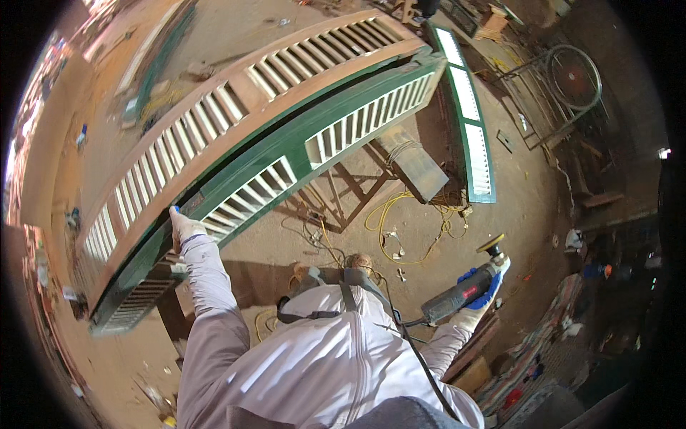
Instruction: The person applies glue to a wooden slatted frame and then uses an orbital sander to smooth its surfaces. The person works on multiple sections of the frame, moving the sander along the slats and edges.
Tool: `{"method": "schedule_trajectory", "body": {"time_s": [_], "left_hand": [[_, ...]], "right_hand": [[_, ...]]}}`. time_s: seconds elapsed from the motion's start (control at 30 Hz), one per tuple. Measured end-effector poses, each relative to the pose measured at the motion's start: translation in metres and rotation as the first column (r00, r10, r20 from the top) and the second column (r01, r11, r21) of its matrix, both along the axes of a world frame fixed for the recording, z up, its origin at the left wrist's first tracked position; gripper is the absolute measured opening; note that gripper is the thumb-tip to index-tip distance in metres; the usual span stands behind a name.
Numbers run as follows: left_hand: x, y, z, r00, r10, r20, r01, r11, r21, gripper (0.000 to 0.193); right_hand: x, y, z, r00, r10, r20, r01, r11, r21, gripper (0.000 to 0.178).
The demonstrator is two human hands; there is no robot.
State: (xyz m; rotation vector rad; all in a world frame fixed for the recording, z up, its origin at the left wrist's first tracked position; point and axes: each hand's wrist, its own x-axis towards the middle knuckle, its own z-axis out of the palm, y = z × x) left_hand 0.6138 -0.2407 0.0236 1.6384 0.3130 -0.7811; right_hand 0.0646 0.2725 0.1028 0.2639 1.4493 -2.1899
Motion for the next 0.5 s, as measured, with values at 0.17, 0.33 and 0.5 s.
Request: {"method": "schedule_trajectory", "body": {"time_s": [0.17, 0.33, 0.5], "left_hand": [[0.001, 0.026, 0.031, 0.998, 0.010, 0.067, -0.008, 1.000, -0.028, 0.092], [-0.009, 0.039, 0.043, 0.997, 0.017, 0.080, -0.017, 1.000, -0.001, 0.091], [-0.013, 0.072, 0.053, 0.988, -0.116, 0.103, 0.136, 0.968, -0.211, 0.091]], "right_hand": [[-0.024, 0.006, -0.026, 0.995, 0.096, 0.017, -0.095, 0.994, -0.055, 0.070], [-0.001, -0.051, -0.009, 0.998, 0.048, 0.048, -0.044, 0.995, -0.086, 0.065], [0.002, -0.087, 0.000, 0.990, 0.130, 0.050, -0.124, 0.987, -0.103, 0.061]]}}
